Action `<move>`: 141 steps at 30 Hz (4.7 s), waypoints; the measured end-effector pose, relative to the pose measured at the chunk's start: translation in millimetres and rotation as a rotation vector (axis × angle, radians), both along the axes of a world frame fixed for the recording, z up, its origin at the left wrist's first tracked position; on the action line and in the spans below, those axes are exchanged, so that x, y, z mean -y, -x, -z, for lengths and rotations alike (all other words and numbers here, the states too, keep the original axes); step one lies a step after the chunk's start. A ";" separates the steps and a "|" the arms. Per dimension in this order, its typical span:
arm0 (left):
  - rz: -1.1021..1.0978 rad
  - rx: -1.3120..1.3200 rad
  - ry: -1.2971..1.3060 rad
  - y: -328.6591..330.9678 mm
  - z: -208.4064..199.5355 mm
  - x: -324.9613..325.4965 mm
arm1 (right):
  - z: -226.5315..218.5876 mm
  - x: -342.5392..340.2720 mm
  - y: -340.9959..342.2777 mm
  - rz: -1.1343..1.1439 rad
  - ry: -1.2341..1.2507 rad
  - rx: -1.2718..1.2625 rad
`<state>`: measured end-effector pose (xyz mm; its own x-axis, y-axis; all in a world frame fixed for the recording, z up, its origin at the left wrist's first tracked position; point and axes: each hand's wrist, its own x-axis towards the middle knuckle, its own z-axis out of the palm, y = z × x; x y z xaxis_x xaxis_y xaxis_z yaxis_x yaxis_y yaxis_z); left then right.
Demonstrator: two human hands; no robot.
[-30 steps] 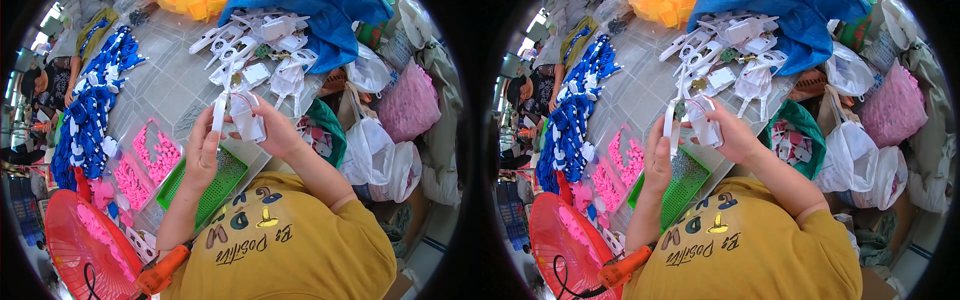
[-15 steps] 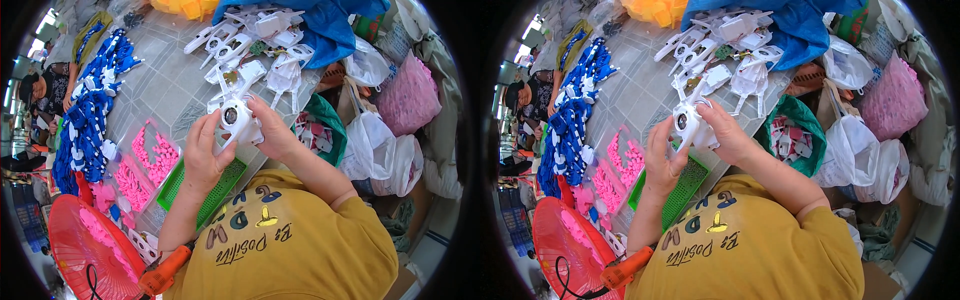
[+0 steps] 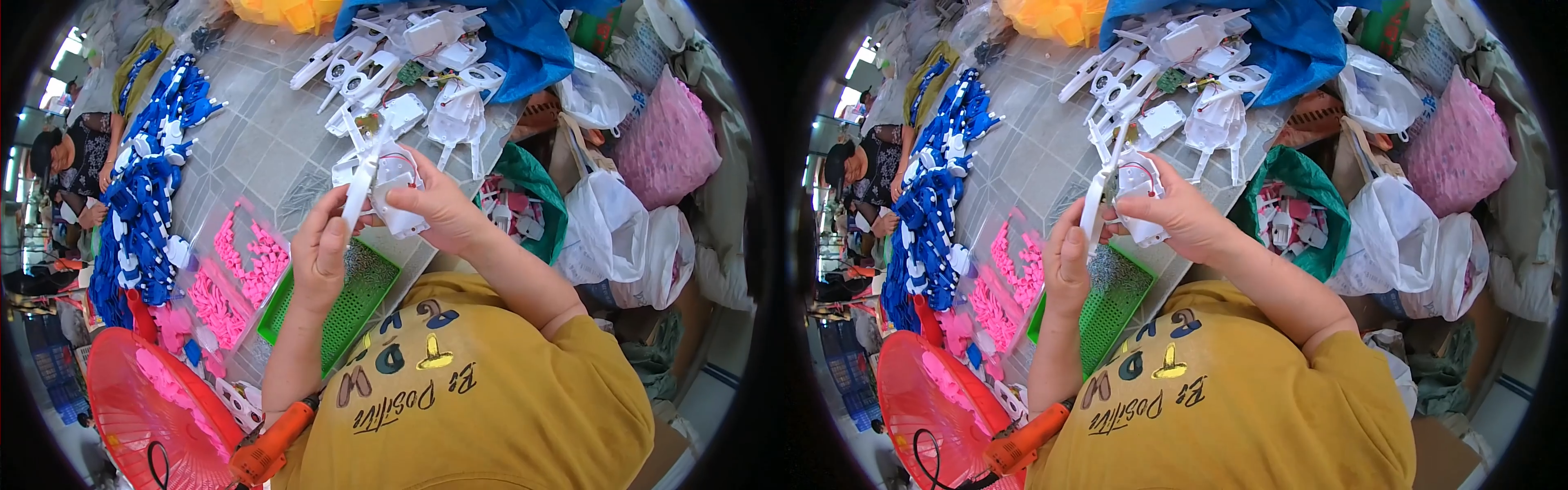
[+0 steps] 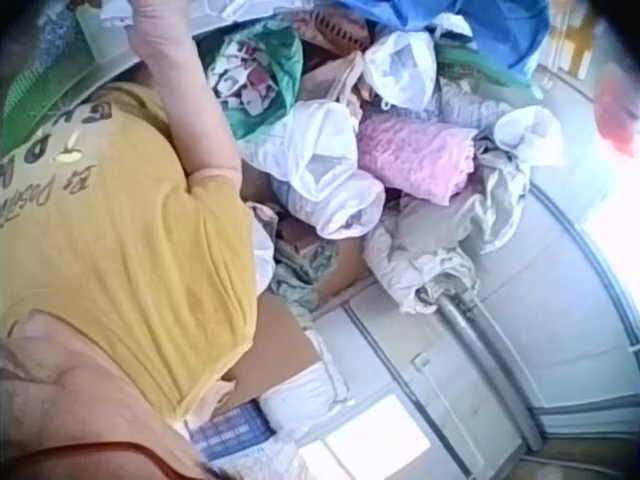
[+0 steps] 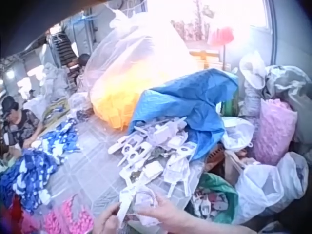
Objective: Assembling a toy drone by connecting electronic components and plastic parts.
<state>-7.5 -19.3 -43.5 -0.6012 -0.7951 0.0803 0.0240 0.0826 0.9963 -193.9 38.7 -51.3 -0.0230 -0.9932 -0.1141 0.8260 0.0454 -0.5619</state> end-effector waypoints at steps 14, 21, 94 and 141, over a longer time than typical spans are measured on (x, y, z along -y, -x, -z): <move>-0.040 0.060 -0.096 1.3 4.3 0.6 | 5.5 2.9 -11.8 0.377 -0.094 -0.915; -0.002 0.086 0.028 7.3 11.3 -8.9 | 8.4 2.7 -19.9 0.381 -0.081 -0.779; 0.028 -0.366 -0.901 19.9 -24.9 -23.6 | 11.7 -2.9 -6.2 0.847 0.797 -1.333; -0.108 0.413 1.182 -1.0 -47.7 3.2 | -7.2 -29.2 -12.4 -0.107 -0.192 -0.216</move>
<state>-6.4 -22.5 4.2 -0.6877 -0.4126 0.5974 -0.3345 0.9103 0.2437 -181.5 68.0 -44.1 0.0368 -0.9520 -0.3039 0.6730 0.2484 -0.6967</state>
